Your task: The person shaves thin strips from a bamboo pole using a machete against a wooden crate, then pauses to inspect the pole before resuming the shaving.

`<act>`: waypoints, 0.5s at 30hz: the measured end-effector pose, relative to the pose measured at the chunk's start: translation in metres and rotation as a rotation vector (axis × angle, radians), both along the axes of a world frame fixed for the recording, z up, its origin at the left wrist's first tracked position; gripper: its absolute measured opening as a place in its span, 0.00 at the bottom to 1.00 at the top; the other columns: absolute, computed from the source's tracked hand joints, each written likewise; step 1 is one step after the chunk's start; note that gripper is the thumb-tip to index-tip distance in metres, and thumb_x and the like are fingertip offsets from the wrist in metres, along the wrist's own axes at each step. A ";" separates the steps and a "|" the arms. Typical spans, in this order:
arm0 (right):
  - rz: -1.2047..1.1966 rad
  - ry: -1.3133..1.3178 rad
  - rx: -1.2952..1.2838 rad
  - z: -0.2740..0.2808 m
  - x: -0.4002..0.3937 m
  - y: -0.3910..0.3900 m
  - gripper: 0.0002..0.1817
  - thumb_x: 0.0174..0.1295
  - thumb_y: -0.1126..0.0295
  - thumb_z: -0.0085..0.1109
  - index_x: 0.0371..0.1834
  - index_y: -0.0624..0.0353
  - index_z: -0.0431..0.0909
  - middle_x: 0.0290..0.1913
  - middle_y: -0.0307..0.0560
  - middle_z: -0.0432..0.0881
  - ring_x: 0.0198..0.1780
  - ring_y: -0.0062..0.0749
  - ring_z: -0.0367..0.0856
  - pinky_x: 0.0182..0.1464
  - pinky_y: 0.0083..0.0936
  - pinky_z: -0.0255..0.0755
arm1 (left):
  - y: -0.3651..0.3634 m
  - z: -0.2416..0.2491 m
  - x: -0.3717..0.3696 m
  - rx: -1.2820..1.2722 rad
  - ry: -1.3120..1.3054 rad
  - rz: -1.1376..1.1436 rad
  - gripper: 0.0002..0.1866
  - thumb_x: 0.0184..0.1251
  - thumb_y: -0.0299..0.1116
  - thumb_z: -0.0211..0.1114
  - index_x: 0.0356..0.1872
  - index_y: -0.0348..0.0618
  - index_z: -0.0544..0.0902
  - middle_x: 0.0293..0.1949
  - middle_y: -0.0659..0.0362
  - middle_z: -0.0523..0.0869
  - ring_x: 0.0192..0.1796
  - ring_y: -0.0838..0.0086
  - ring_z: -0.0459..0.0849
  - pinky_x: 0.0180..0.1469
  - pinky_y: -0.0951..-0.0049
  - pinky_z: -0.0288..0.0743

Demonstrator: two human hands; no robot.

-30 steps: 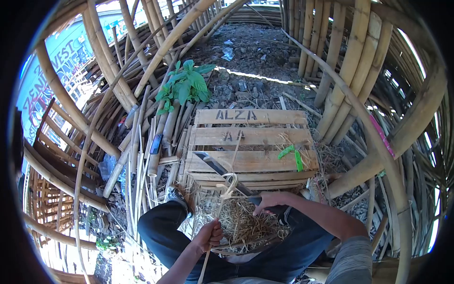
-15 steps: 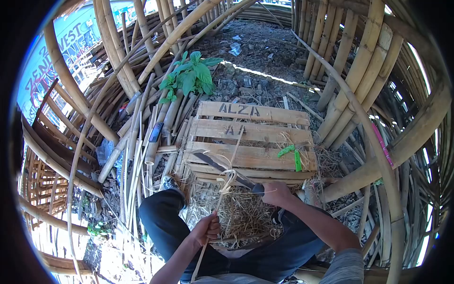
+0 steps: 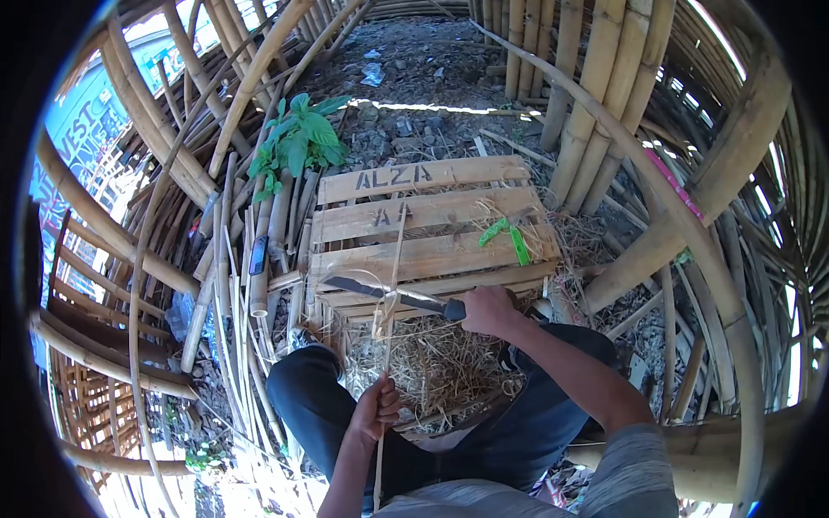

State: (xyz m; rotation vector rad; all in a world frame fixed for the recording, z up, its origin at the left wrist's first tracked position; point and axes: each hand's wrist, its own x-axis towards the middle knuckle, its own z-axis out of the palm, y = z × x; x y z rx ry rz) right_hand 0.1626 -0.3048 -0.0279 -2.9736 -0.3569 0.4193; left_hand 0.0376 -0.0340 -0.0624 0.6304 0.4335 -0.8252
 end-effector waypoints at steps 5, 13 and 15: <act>-0.020 -0.159 0.011 -0.012 -0.007 0.000 0.14 0.39 0.65 0.59 0.30 0.57 0.82 0.25 0.55 0.82 0.32 0.46 0.83 0.43 0.38 0.76 | -0.002 -0.003 -0.001 -0.031 0.012 0.000 0.20 0.73 0.51 0.43 0.21 0.54 0.62 0.13 0.72 0.53 0.12 0.88 0.49 0.11 0.86 0.41; -0.107 -0.465 0.064 -0.056 -0.020 0.010 0.15 0.34 0.66 0.63 0.28 0.58 0.78 0.23 0.54 0.81 0.29 0.44 0.82 0.45 0.35 0.71 | 0.003 -0.014 0.001 -0.056 0.033 0.012 0.20 0.73 0.51 0.45 0.22 0.54 0.63 0.14 0.72 0.55 0.12 0.87 0.50 0.11 0.86 0.42; -0.139 -0.408 0.054 -0.042 -0.024 0.015 0.16 0.34 0.66 0.63 0.31 0.59 0.78 0.24 0.53 0.81 0.31 0.44 0.82 0.42 0.34 0.73 | 0.002 -0.007 0.000 -0.013 0.005 0.018 0.20 0.73 0.51 0.45 0.21 0.54 0.63 0.13 0.72 0.54 0.12 0.87 0.50 0.11 0.86 0.42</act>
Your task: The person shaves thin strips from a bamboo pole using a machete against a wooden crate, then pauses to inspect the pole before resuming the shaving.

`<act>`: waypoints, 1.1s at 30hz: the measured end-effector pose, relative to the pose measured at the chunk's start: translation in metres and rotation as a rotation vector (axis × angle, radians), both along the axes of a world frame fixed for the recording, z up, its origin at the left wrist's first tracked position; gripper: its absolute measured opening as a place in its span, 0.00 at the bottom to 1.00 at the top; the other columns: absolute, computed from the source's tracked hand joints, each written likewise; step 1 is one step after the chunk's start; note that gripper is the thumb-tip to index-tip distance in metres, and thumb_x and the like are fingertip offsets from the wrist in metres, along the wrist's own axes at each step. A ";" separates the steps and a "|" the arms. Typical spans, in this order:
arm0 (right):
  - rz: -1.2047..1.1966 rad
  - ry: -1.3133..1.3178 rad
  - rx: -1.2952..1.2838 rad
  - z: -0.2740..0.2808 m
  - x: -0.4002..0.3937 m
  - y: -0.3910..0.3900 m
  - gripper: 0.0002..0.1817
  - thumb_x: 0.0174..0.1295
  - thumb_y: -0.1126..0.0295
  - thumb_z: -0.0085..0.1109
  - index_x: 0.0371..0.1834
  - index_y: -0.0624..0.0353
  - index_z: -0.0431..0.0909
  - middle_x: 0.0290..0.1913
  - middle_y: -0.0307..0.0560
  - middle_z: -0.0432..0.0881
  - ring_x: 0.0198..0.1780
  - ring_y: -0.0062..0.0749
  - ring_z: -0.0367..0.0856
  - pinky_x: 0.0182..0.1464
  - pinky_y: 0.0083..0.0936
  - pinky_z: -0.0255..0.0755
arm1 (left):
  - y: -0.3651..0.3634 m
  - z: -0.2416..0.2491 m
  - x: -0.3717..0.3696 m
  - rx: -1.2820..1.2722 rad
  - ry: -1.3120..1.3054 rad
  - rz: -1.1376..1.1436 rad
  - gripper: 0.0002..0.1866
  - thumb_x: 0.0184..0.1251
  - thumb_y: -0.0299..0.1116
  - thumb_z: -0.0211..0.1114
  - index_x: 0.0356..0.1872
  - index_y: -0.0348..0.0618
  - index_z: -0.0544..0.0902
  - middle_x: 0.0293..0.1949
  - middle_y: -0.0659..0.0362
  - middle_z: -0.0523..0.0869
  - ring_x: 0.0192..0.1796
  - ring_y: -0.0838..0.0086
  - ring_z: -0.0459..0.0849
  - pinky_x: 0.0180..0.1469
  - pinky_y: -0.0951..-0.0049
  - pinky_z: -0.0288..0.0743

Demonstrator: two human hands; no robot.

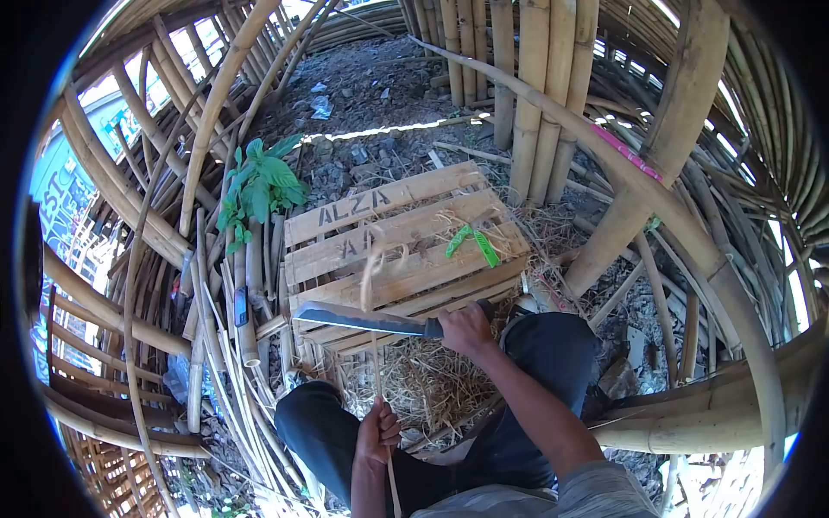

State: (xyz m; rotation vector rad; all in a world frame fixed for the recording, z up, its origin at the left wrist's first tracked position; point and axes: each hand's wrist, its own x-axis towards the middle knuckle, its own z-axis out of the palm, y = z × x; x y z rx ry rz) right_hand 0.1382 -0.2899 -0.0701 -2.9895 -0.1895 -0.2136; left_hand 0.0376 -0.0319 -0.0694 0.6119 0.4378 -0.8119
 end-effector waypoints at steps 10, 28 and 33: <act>0.299 0.161 0.128 0.028 -0.013 0.009 0.19 0.45 0.58 0.64 0.39 0.57 0.80 0.26 0.54 0.81 0.31 0.48 0.82 0.38 0.42 0.75 | 0.011 0.013 0.005 0.053 -0.028 -0.075 0.22 0.73 0.54 0.42 0.20 0.55 0.62 0.14 0.72 0.54 0.13 0.87 0.48 0.12 0.85 0.40; 0.358 0.276 -0.008 0.060 0.036 -0.002 0.16 0.37 0.61 0.64 0.27 0.61 0.81 0.27 0.55 0.82 0.33 0.45 0.83 0.38 0.38 0.76 | 0.035 0.041 -0.011 0.322 0.023 -0.195 0.23 0.73 0.54 0.39 0.18 0.56 0.58 0.12 0.73 0.50 0.12 0.87 0.46 0.13 0.83 0.39; 0.575 0.421 -0.007 0.066 0.046 -0.014 0.19 0.37 0.58 0.64 0.32 0.57 0.81 0.27 0.52 0.82 0.33 0.46 0.81 0.37 0.39 0.75 | 0.037 0.037 -0.014 0.275 0.035 -0.203 0.22 0.73 0.54 0.40 0.19 0.56 0.59 0.13 0.73 0.51 0.12 0.87 0.47 0.13 0.83 0.39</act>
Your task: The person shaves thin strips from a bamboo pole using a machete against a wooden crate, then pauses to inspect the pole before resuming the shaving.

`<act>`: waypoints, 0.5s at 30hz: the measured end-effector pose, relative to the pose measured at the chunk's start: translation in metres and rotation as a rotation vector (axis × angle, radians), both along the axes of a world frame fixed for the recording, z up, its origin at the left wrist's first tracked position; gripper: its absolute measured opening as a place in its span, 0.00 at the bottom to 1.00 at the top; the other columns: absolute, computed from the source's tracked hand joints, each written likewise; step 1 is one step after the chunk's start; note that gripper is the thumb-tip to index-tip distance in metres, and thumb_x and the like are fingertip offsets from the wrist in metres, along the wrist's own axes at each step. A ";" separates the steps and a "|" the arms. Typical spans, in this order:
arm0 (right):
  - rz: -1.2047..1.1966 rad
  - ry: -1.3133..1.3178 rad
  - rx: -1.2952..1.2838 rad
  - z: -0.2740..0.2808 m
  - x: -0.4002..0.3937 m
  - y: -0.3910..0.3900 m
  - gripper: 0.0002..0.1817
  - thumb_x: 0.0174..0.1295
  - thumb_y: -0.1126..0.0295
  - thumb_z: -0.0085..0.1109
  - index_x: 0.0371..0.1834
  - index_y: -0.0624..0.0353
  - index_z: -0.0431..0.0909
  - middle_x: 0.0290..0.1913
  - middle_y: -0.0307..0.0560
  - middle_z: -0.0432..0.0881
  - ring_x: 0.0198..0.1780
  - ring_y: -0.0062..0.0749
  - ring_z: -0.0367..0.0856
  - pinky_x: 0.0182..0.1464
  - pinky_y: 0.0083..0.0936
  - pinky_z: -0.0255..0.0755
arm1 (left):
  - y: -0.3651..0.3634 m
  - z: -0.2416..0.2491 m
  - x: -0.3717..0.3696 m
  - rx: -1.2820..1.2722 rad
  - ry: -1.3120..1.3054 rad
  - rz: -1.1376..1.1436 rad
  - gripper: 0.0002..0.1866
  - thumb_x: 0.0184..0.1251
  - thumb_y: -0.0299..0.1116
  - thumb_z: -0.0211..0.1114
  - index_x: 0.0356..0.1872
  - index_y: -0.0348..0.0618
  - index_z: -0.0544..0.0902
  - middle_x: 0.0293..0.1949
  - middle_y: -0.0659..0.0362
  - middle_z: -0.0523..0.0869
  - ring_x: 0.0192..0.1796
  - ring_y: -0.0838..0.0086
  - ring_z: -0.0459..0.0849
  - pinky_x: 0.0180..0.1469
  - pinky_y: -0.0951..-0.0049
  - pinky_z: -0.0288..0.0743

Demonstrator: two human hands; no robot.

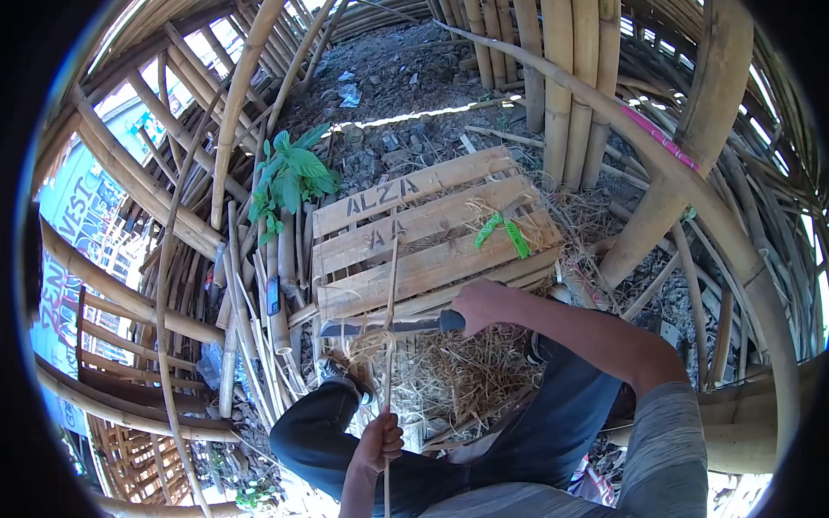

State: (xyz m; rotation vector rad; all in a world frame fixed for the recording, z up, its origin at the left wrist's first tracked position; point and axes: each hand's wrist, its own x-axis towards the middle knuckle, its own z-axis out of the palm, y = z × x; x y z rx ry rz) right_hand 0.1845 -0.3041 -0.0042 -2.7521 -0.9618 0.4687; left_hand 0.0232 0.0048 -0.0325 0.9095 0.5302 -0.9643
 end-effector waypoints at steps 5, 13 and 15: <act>0.104 0.042 0.038 -0.001 0.012 -0.024 0.19 0.40 0.54 0.64 0.32 0.55 0.81 0.27 0.49 0.82 0.33 0.44 0.82 0.36 0.38 0.74 | 0.005 0.002 -0.001 -0.116 0.077 0.062 0.21 0.73 0.53 0.42 0.20 0.56 0.60 0.13 0.73 0.52 0.12 0.87 0.48 0.12 0.85 0.41; 0.093 0.327 -0.073 -0.019 0.000 -0.020 0.22 0.41 0.48 0.65 0.31 0.55 0.81 0.27 0.49 0.82 0.35 0.44 0.82 0.37 0.40 0.74 | -0.001 0.007 -0.007 -0.098 0.099 0.094 0.21 0.73 0.53 0.42 0.20 0.55 0.61 0.14 0.73 0.53 0.13 0.87 0.48 0.13 0.85 0.41; 0.096 0.034 -0.031 -0.016 -0.006 -0.024 0.21 0.41 0.50 0.64 0.29 0.56 0.82 0.25 0.50 0.82 0.31 0.44 0.82 0.34 0.39 0.75 | -0.003 0.005 -0.008 -0.088 0.096 0.108 0.21 0.73 0.53 0.42 0.21 0.54 0.61 0.13 0.72 0.53 0.12 0.87 0.48 0.13 0.85 0.42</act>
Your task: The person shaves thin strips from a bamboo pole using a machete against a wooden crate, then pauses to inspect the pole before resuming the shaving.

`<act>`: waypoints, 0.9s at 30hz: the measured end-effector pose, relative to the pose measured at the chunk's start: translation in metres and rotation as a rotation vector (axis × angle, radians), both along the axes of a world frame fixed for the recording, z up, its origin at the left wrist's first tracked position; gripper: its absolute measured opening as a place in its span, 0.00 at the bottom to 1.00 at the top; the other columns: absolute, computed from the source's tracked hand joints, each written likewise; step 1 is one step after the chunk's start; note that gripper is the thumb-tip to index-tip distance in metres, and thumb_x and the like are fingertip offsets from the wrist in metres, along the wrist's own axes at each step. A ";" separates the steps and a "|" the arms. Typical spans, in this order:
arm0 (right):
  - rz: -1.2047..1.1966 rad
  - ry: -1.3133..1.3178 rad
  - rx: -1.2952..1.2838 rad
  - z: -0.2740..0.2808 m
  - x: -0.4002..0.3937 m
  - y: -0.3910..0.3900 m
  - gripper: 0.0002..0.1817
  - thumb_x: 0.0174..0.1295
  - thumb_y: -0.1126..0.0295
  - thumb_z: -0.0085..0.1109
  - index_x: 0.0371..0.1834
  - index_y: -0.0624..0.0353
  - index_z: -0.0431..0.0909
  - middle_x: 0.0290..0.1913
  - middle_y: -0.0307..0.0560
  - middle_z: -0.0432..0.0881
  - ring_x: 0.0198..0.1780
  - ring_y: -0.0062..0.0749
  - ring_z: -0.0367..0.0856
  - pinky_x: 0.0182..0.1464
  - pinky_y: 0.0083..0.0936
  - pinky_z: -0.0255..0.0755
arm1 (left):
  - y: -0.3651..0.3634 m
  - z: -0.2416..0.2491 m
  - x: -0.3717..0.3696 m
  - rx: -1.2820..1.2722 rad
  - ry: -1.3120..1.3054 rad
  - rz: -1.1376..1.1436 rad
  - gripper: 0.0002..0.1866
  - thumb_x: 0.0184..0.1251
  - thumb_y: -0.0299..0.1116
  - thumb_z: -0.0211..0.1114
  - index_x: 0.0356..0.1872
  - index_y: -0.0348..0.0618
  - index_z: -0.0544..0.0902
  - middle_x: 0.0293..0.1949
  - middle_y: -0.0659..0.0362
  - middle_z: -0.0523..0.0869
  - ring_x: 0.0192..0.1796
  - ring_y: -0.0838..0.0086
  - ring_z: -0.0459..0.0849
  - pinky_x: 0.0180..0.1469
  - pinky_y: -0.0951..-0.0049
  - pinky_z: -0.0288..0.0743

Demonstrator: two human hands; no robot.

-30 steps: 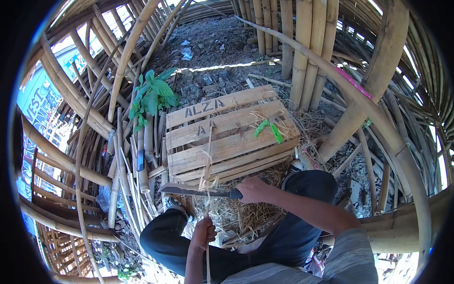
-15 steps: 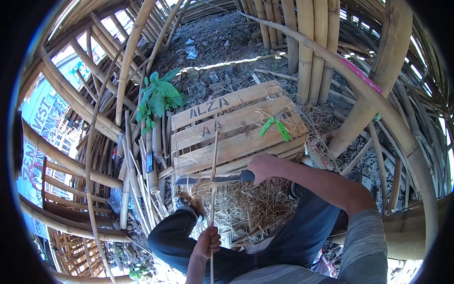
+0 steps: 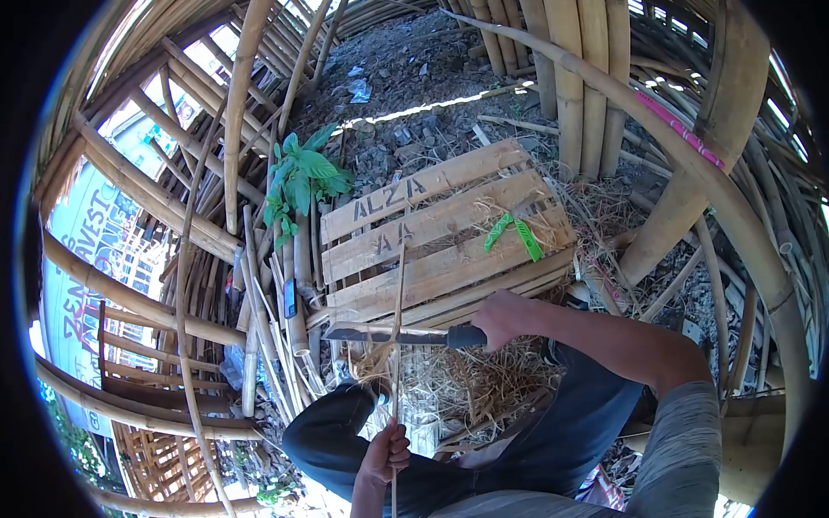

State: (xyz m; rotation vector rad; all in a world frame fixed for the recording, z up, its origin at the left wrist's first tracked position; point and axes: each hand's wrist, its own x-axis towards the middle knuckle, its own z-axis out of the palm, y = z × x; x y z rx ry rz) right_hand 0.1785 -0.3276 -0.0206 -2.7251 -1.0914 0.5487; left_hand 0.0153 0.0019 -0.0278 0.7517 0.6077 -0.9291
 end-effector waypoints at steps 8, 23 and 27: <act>-0.134 -0.099 0.068 -0.006 -0.014 0.008 0.14 0.41 0.60 0.60 0.27 0.58 0.81 0.21 0.52 0.81 0.27 0.44 0.83 0.33 0.39 0.76 | -0.005 -0.008 -0.003 -0.028 0.010 0.058 0.21 0.73 0.53 0.42 0.21 0.54 0.62 0.13 0.72 0.52 0.12 0.86 0.48 0.13 0.84 0.42; -0.401 -0.508 0.082 -0.074 -0.049 0.055 0.09 0.43 0.64 0.58 0.26 0.54 0.78 0.19 0.49 0.80 0.25 0.35 0.82 0.51 0.38 0.64 | -0.005 -0.032 0.002 -0.100 -0.039 0.126 0.21 0.72 0.52 0.45 0.20 0.54 0.62 0.14 0.72 0.52 0.13 0.86 0.48 0.13 0.84 0.42; -0.444 -0.338 0.164 -0.056 -0.057 0.061 0.10 0.43 0.63 0.59 0.27 0.56 0.78 0.21 0.51 0.80 0.26 0.42 0.82 0.43 0.40 0.71 | 0.000 -0.025 0.005 0.013 -0.099 0.066 0.21 0.71 0.53 0.46 0.20 0.55 0.62 0.13 0.72 0.52 0.13 0.86 0.49 0.13 0.84 0.42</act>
